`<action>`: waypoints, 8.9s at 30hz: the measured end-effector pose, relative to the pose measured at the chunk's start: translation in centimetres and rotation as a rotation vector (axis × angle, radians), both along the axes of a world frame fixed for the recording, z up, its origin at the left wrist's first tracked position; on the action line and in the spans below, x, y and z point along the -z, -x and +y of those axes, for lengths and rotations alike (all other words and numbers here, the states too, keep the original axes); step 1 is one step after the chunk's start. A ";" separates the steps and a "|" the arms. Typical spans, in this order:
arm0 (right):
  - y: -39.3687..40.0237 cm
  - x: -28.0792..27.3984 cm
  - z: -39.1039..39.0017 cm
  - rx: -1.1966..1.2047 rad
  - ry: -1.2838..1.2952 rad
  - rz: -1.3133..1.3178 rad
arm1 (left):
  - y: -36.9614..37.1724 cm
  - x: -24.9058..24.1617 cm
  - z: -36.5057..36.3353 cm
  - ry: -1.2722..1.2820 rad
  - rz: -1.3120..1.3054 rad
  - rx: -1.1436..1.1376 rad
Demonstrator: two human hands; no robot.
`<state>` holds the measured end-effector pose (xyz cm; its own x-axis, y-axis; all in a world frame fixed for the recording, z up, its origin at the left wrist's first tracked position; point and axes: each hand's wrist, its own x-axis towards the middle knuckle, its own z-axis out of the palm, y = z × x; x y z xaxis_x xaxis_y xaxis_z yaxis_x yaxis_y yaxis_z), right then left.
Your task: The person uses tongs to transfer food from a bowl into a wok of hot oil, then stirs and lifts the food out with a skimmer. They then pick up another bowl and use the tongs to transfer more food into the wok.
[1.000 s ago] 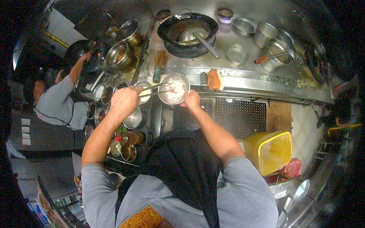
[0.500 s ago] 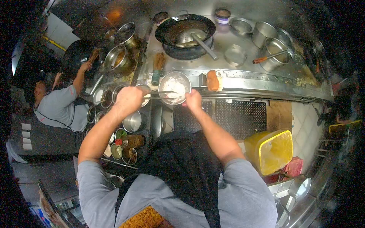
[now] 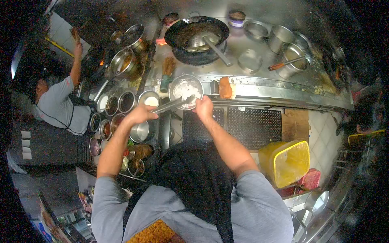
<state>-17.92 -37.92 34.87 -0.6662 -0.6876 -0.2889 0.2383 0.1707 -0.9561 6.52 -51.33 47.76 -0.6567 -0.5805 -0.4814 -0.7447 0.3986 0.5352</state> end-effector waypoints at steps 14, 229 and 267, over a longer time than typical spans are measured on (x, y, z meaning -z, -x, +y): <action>5.8 0.3 -0.5 -0.048 0.044 0.013 | 7.2 -15.0 4.5 0.736 -0.216 0.293; 35.5 -4.6 -6.6 0.345 0.111 -0.052 | 41.6 -8.5 -23.9 0.897 -0.189 0.022; 34.2 -5.1 -9.8 0.335 0.171 -0.153 | 35.9 -8.2 -28.2 0.801 -0.455 0.111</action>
<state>-52.16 -47.71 40.01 -0.8198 -0.4867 -0.3018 0.3951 -0.0991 -0.9133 -29.41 -79.50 55.98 -0.5747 -0.7964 -0.1884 -0.7511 0.6047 -0.2651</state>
